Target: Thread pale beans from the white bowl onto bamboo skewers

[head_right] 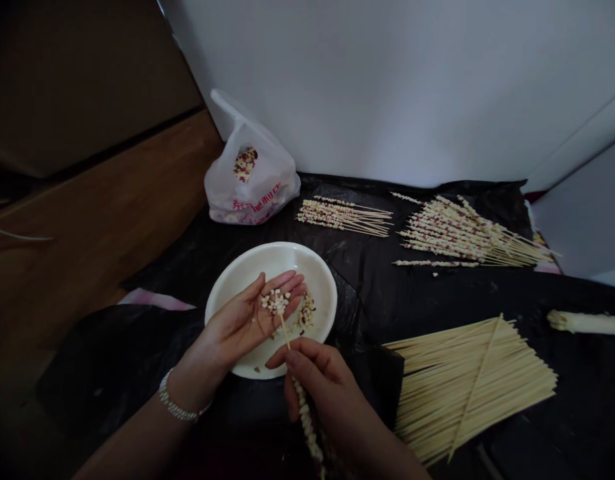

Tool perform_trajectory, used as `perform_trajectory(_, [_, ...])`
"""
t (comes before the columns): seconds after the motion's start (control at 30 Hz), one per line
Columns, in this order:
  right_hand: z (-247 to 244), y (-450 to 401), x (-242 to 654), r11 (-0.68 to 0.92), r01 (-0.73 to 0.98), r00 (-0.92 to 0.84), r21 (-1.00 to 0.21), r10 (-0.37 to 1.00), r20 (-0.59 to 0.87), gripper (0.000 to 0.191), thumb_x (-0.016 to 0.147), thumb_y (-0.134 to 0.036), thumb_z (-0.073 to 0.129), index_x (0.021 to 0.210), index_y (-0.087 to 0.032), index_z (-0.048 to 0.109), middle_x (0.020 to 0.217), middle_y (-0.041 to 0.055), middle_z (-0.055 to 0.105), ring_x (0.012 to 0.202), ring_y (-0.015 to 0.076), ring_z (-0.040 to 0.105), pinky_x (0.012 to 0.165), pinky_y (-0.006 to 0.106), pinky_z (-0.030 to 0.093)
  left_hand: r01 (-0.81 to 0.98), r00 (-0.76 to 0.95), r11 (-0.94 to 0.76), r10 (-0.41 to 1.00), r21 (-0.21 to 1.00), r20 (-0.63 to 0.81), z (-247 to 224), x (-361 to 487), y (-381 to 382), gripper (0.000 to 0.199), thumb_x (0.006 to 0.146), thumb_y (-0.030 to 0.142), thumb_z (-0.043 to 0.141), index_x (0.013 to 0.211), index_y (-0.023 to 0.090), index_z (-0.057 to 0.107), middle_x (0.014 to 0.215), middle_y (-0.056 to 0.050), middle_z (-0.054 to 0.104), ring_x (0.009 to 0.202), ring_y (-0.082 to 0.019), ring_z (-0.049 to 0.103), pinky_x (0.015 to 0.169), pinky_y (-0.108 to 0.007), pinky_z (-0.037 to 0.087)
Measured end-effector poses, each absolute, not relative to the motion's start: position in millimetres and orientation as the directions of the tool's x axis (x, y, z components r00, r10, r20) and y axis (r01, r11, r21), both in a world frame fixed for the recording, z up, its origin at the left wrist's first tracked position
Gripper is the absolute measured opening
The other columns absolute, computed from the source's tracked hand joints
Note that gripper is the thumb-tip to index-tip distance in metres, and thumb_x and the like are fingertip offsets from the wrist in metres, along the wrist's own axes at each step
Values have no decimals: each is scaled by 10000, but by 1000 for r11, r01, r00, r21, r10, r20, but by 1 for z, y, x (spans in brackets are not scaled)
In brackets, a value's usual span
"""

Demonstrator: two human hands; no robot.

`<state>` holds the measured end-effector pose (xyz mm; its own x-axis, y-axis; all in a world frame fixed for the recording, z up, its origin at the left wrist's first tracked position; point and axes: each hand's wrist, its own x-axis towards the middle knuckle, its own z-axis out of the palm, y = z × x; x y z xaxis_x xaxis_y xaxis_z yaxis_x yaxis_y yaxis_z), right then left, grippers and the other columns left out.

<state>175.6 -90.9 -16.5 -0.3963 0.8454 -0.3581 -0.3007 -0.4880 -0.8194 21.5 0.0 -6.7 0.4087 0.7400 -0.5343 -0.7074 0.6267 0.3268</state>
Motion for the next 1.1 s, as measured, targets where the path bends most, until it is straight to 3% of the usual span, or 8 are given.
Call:
perform_trajectory(0.33, [-16, -95, 173, -601, -275, -431, -750, 775, -463, 252, 933, -418, 558, 922, -207, 695, 465, -72, 490, 353, 48, 318, 359, 187, 178, -690, 437, 646, 732, 327, -523, -3, 23, -2, 432, 993, 287, 367, 1361, 103, 502, 1251, -177, 646, 1197, -280, 589, 1005, -428, 470])
perform_trajectory(0.87, [-18, -95, 171, -612, -244, -411, -752, 768, -491, 251, 931, -401, 543, 893, -206, 696, 454, -68, 495, 351, 54, 359, 358, 189, 211, -693, 386, 620, 750, 368, -537, -2, 24, -2, 468, 982, 286, 394, 1306, -23, 531, 1188, -233, 670, 1196, -285, 587, 1050, -384, 420])
perform_trajectory(1.1, [-19, -95, 170, -641, -251, -417, -725, 748, -516, 237, 914, -414, 567, 903, -215, 696, 460, -65, 506, 343, 63, 373, 345, 194, 223, -663, 377, 634, 742, 398, -554, 2, 26, -4, 439, 976, 270, 401, 1306, 22, 553, 1166, -215, 687, 1187, -299, 593, 1036, -434, 433])
